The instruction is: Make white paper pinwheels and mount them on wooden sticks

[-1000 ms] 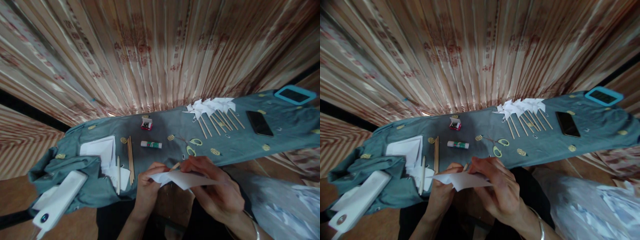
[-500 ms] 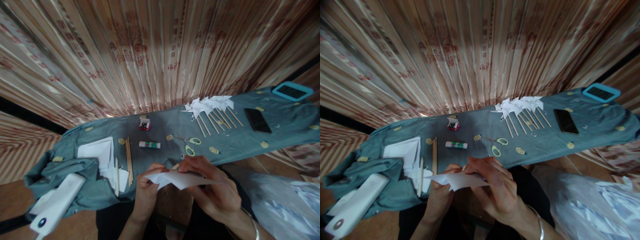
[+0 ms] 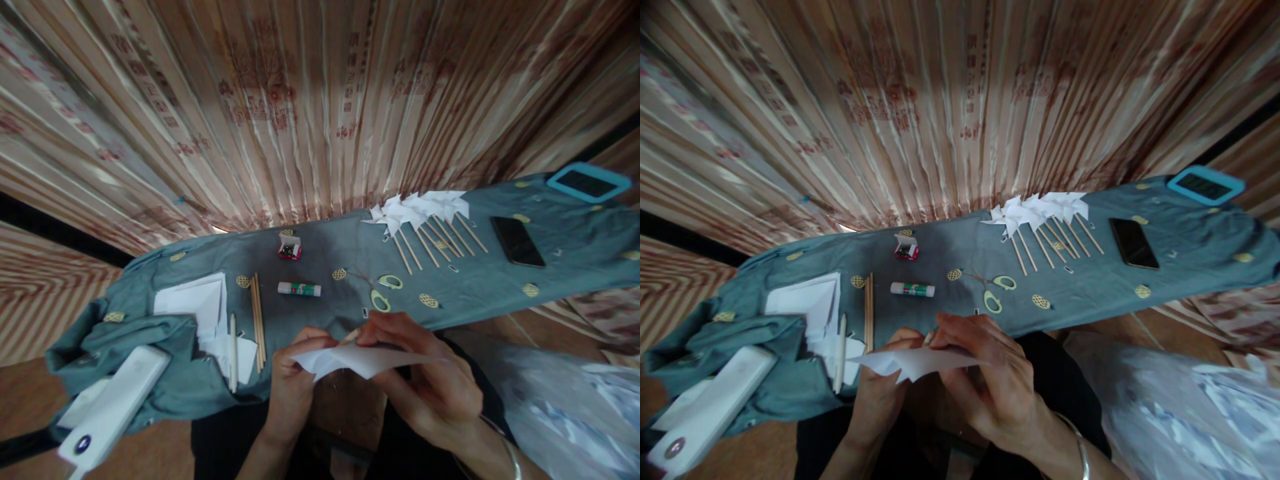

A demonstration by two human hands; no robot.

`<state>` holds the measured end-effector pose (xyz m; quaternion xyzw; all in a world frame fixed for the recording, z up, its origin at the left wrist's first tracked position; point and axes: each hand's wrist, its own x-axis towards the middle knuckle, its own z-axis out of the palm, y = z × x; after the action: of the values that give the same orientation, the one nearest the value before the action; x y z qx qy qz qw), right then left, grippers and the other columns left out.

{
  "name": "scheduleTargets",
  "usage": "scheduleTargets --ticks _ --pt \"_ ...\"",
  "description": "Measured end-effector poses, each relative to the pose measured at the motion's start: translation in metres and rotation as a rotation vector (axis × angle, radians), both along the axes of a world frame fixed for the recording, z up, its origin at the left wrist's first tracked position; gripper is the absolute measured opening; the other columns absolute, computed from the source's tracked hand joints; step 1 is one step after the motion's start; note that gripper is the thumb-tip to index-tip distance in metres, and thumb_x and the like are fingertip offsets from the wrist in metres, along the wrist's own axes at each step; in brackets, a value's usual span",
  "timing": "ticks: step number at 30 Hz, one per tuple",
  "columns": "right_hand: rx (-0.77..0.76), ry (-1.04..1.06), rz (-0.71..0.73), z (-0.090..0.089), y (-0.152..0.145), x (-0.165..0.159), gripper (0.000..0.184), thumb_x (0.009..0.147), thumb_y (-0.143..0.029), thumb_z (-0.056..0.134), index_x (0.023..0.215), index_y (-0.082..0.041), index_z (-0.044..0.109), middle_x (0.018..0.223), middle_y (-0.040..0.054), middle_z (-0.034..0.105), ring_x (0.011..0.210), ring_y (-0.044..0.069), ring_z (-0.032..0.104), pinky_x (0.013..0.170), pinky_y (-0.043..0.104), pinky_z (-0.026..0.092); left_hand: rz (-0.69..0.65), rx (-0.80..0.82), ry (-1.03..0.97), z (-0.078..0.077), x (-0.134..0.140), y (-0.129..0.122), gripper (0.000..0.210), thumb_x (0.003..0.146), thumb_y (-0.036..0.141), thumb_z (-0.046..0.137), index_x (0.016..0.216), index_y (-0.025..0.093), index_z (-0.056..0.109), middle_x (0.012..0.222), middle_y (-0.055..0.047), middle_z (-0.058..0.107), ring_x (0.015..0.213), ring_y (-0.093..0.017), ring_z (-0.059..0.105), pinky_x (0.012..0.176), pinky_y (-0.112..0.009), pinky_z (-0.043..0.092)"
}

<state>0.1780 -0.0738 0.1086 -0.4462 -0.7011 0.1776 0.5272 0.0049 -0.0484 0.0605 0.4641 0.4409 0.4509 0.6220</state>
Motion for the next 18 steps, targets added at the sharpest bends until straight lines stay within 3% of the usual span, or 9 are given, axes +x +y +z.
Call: scheduleTargets --ticks 6,10,16,18 --pt "-0.28 0.36 -0.017 -0.007 0.001 -0.006 0.038 0.081 -0.015 0.07 0.116 -0.029 0.064 0.095 0.0008 0.075 0.081 0.015 0.072 0.072 0.025 0.059 0.061 0.032 -0.006 -0.011 -0.004 -0.002 0.01 0.07 0.025 0.079 0.077 0.018 0.079 0.078 -0.003 0.065 0.071 -0.015 0.059 0.065 -0.023 0.045" --pt "-0.5 0.638 0.06 -0.014 0.016 -0.013 0.031 0.077 -0.022 0.076 0.106 -0.023 0.066 0.086 0.0006 0.075 0.073 0.013 0.07 0.064 0.021 0.057 0.106 -0.012 0.004 -0.018 -0.008 -0.004 0.01 0.067 0.022 0.079 0.076 0.018 0.079 0.081 -0.004 0.067 0.075 -0.016 0.06 0.068 -0.025 0.048" --pt "-0.728 0.774 0.259 -0.047 0.036 -0.025 0.033 0.068 -0.034 0.082 0.093 -0.018 0.066 0.08 0.0008 0.075 0.069 0.013 0.069 0.065 0.024 0.055 0.228 -0.108 -0.001 -0.041 -0.015 -0.018 0.012 0.064 0.023 0.077 0.057 0.015 0.072 0.068 0.0 0.06 0.057 -0.009 0.048 0.054 -0.021 0.038" --pt "-0.803 0.786 0.294 -0.06 0.038 -0.03 0.037 0.066 -0.035 0.083 0.094 -0.018 0.066 0.083 0.0016 0.075 0.071 0.014 0.069 0.07 0.027 0.055 0.262 -0.132 -0.03 -0.054 -0.018 -0.026 0.009 0.063 0.023 0.077 0.062 0.015 0.074 0.063 0.001 0.058 0.055 -0.008 0.046 0.053 -0.021 0.035"
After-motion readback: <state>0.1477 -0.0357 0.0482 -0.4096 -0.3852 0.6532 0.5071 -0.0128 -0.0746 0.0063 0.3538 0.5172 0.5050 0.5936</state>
